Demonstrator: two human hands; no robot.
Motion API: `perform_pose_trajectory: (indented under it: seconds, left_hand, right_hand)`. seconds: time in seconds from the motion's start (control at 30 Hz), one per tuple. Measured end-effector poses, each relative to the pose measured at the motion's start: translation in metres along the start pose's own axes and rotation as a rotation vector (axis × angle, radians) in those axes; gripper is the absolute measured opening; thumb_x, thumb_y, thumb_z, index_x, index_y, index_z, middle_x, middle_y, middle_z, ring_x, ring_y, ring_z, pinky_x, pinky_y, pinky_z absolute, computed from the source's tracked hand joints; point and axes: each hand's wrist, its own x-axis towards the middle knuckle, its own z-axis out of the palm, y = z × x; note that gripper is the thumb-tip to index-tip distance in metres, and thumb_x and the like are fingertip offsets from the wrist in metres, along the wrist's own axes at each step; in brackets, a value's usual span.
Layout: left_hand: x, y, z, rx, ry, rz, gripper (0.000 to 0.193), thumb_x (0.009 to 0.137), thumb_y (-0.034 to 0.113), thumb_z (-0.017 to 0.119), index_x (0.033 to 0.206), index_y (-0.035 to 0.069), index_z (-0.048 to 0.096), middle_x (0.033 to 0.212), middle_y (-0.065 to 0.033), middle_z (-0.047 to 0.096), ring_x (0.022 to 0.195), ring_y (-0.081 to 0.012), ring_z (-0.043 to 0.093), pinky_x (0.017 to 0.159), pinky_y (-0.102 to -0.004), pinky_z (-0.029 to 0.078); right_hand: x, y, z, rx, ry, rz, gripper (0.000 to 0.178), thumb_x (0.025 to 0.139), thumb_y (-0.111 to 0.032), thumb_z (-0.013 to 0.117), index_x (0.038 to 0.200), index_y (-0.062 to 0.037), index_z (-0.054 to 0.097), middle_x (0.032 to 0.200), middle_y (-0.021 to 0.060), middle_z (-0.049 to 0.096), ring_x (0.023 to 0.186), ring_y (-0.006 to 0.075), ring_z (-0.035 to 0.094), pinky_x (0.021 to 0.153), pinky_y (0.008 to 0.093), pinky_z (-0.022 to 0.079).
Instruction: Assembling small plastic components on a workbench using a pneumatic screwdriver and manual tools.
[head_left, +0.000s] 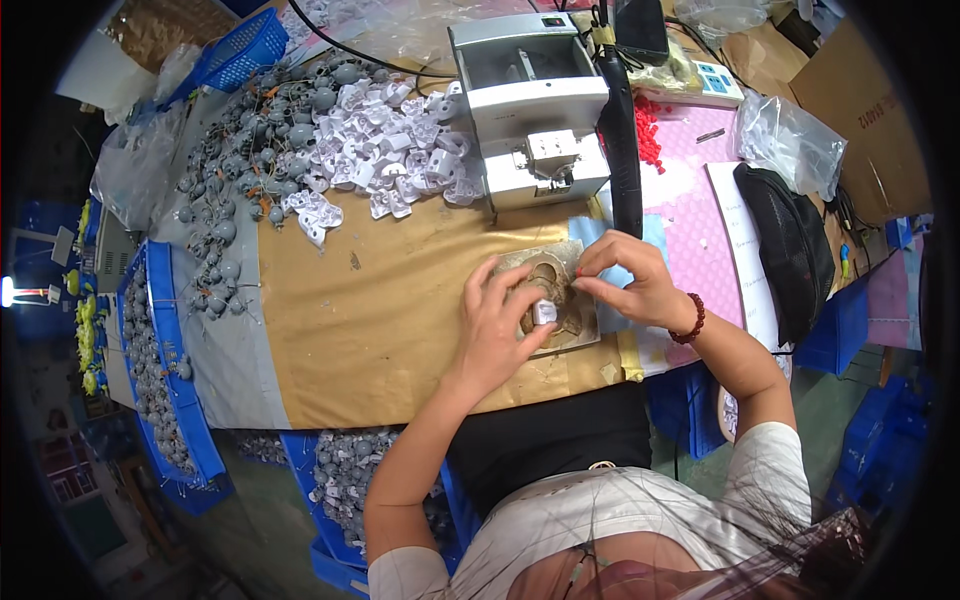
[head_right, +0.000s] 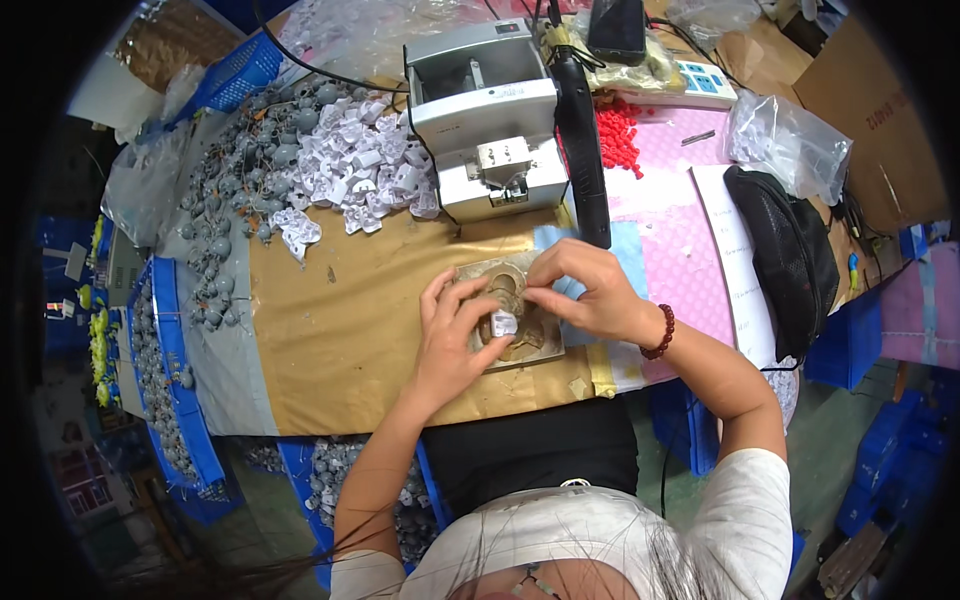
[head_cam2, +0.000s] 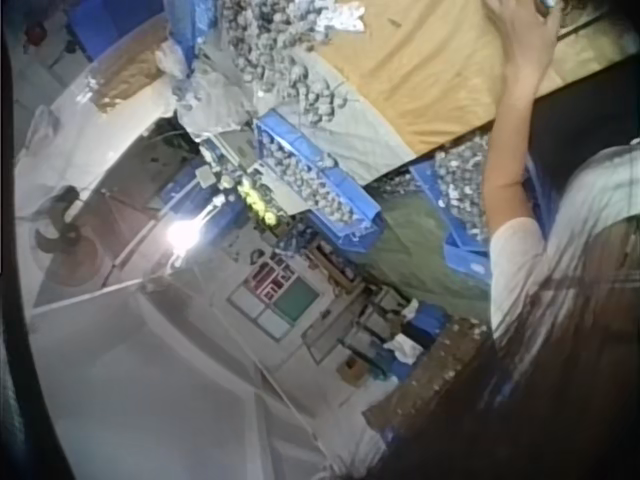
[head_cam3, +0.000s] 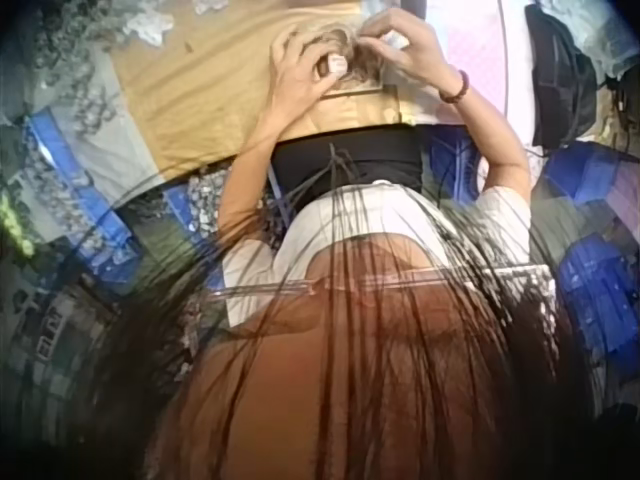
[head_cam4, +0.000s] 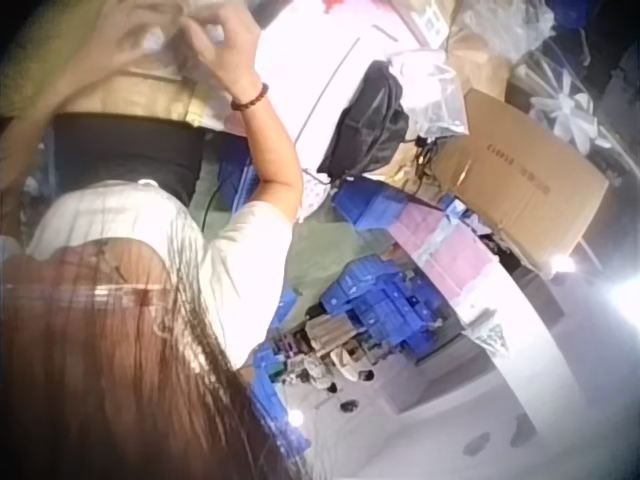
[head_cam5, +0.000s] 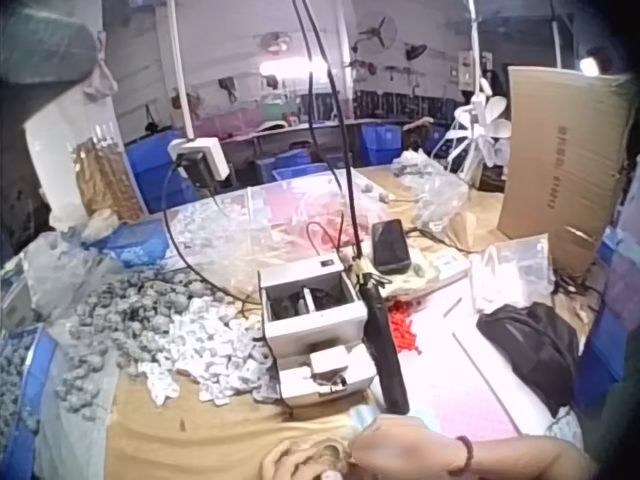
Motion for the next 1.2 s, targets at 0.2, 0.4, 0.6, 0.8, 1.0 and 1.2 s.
perform_pose_trajectory:
  seconds: [0.2,0.4,0.6,0.8,1.0,1.2]
  left_hand:
    - [0.009,-0.004,0.013,-0.082,0.103,-0.138,0.054,0.07,0.019,0.089,0.115,0.009,0.063,0.138,-0.0165,0.048,0.134,-0.0391,0.036,0.111,-0.0489,0.034]
    - [0.0,-0.002,-0.002,-0.082,0.122,-0.13,0.061,0.071,0.022,0.089,0.123,0.009,0.06,0.142,-0.0174,0.045,0.135,-0.0384,0.036,0.112,-0.0483,0.034]
    - [-0.033,-0.072,-0.07,0.191,0.271,-0.24,0.051,0.08,0.017,0.077,0.126,0.007,0.058,0.138,-0.0177,0.049,0.131,-0.0383,0.042,0.11,-0.0494,0.035]
    - [-0.097,-0.236,-0.2,0.839,0.625,-0.511,0.055,0.079,0.02,0.077,0.128,0.006,0.056,0.127,-0.0198,0.054,0.121,-0.0391,0.048,0.104,-0.0494,0.039]
    - [-0.131,-0.303,-0.252,0.75,0.488,-0.903,0.04,0.079,0.022,0.076,0.114,0.007,0.063,0.108,-0.016,0.061,0.105,-0.0343,0.056,0.094,-0.0454,0.045]
    - [-0.103,-0.265,-0.25,0.085,0.679,-0.7,0.019,0.086,0.012,0.072,0.101,0.004,0.061,0.092,-0.0055,0.062,0.087,-0.0165,0.058,0.08,-0.0308,0.049]
  right_hand:
    - [0.0,0.001,0.015,-0.085,-0.005,-0.084,0.021,0.075,-0.003,0.081,0.087,-0.0053,0.064,0.089,0.0059,0.068,0.082,0.0253,0.064,0.072,0.0364,0.051]
    - [0.004,0.011,0.032,-0.403,-0.155,-0.296,0.023,0.074,-0.012,0.081,0.088,-0.0084,0.064,0.095,0.0043,0.065,0.093,0.0244,0.061,0.08,0.0377,0.048]
    - [-0.001,0.003,0.027,-0.542,-0.231,-0.276,0.028,0.074,-0.014,0.079,0.099,-0.008,0.067,0.104,0.0062,0.062,0.099,0.0266,0.059,0.081,0.0394,0.047]
    - [-0.003,-0.006,0.037,-0.599,-0.221,-0.218,0.03,0.073,-0.01,0.077,0.102,-0.008,0.067,0.105,0.0081,0.062,0.098,0.0272,0.059,0.08,0.0393,0.047]
    - [0.003,-0.007,0.031,-0.32,-0.153,0.007,0.037,0.077,-0.004,0.078,0.11,-0.0026,0.063,0.109,0.0135,0.062,0.098,0.0334,0.06,0.082,0.0409,0.05]
    - [0.011,-0.014,0.016,-0.164,-0.047,0.092,0.03,0.084,0.0,0.073,0.112,0.0001,0.062,0.109,0.0154,0.062,0.093,0.0289,0.062,0.08,0.035,0.052]
